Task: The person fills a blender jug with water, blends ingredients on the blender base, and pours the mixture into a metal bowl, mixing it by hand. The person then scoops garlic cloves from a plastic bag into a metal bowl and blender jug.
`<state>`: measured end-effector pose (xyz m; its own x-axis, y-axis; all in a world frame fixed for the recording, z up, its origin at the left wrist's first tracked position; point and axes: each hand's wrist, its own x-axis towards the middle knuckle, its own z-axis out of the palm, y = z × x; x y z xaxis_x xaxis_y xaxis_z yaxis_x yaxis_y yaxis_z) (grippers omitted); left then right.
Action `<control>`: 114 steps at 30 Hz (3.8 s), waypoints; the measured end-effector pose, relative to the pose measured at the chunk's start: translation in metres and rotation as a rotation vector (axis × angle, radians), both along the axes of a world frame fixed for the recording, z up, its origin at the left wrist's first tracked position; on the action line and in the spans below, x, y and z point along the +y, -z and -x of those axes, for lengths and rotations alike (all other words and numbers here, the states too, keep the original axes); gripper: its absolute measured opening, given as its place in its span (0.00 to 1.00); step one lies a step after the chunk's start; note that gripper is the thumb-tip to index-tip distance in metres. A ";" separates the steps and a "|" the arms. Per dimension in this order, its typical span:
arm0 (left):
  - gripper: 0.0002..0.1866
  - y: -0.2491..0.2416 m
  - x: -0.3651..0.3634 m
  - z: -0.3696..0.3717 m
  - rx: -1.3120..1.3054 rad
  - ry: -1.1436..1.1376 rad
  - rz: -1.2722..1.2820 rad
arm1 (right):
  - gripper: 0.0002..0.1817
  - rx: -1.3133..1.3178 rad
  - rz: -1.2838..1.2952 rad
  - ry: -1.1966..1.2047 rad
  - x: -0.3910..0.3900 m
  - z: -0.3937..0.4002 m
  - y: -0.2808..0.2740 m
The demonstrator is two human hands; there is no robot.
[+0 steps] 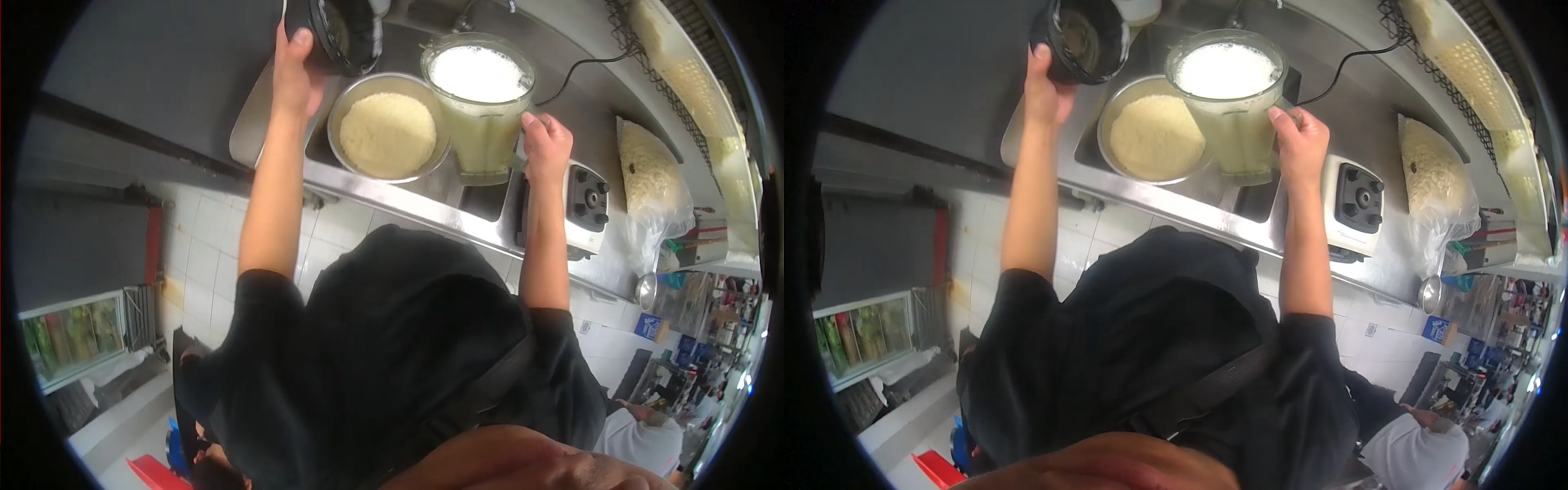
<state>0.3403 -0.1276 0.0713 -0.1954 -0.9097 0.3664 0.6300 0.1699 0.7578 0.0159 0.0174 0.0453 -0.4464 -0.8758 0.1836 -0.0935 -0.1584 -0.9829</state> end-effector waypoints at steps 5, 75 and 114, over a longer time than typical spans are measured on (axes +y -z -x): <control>0.38 0.091 0.034 -0.038 -0.103 -0.373 -0.166 | 0.17 0.244 -0.150 -0.090 -0.026 -0.004 0.014; 0.36 0.172 0.164 -0.089 -0.025 -0.458 -0.460 | 0.24 1.397 -0.312 -0.393 -0.143 -0.068 -0.013; 0.31 -0.010 0.246 0.348 -0.067 0.158 -0.252 | 0.18 -0.253 0.321 0.634 0.290 0.374 0.107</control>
